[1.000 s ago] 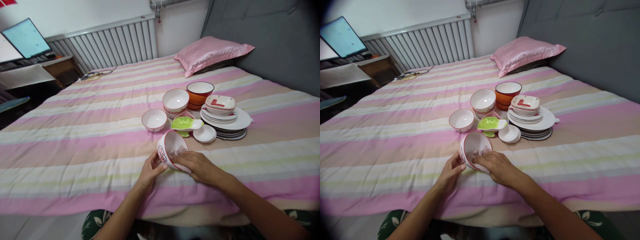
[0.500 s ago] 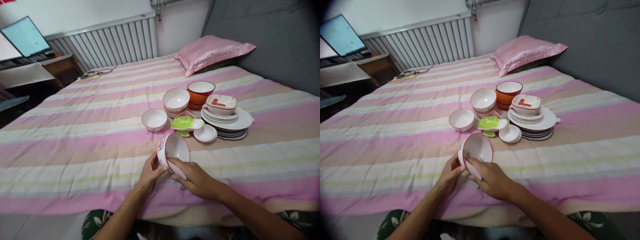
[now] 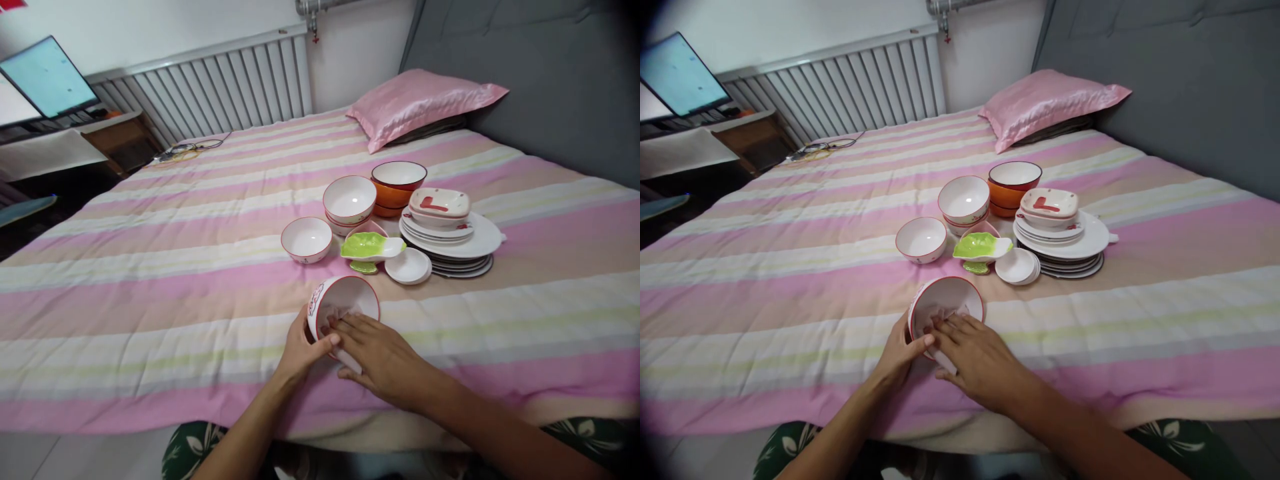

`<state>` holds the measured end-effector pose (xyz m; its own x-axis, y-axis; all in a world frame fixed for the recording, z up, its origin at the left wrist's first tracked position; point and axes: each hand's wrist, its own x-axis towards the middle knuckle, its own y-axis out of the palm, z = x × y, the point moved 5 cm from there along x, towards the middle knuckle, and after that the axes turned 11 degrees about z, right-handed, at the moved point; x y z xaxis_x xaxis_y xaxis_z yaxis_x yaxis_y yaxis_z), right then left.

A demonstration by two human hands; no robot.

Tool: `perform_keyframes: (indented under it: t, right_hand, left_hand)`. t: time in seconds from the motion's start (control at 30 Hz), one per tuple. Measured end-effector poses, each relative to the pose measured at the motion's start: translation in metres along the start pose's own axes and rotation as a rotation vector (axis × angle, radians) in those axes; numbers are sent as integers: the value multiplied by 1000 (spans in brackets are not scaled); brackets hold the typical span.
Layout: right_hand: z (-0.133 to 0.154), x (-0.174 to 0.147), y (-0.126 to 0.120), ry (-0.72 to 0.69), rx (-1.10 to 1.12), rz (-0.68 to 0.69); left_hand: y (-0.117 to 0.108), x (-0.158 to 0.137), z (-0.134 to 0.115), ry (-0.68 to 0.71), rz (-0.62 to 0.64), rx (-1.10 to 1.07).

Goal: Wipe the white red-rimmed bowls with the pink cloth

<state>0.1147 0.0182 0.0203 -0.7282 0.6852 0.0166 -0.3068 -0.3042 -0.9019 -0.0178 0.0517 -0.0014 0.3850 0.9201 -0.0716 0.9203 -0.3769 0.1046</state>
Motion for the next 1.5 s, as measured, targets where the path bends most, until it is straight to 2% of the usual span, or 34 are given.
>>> perform_keyframes:
  t: [0.3,0.47,0.7,0.83,0.97,1.1,1.2,1.3,1.4,1.5]
  right_hand:
    - [0,1,-1,105,12,-43]
    - [-3,2,3,177,-38,-91]
    - [-3,2,1,134,-47,-154]
    - [-4,3,-3,107,22,-21]
    - [-9,0,-11,138,118,139]
    - [-16,-4,-23,91,387,175]
    - [-23,-6,-34,46,720,105]
    - [-36,-9,-44,124,1016,-44]
    - [-55,-17,-53,262,1269,-318]
    - [-75,-26,-57,378,1426,-641]
  left_hand:
    - [2,1,-1,6,7,-20]
    - [2,1,-4,42,-2,55]
    - [0,1,-2,37,-20,82]
    - [-1,1,2,18,-21,99]
    - [-1,2,1,54,-11,159]
    - [-2,1,2,67,-10,144]
    - [-3,0,6,65,-39,102]
    - [-4,-2,11,79,-76,-2]
    - [-4,-3,15,76,-118,-99]
    - [-8,-5,11,112,-204,-33]
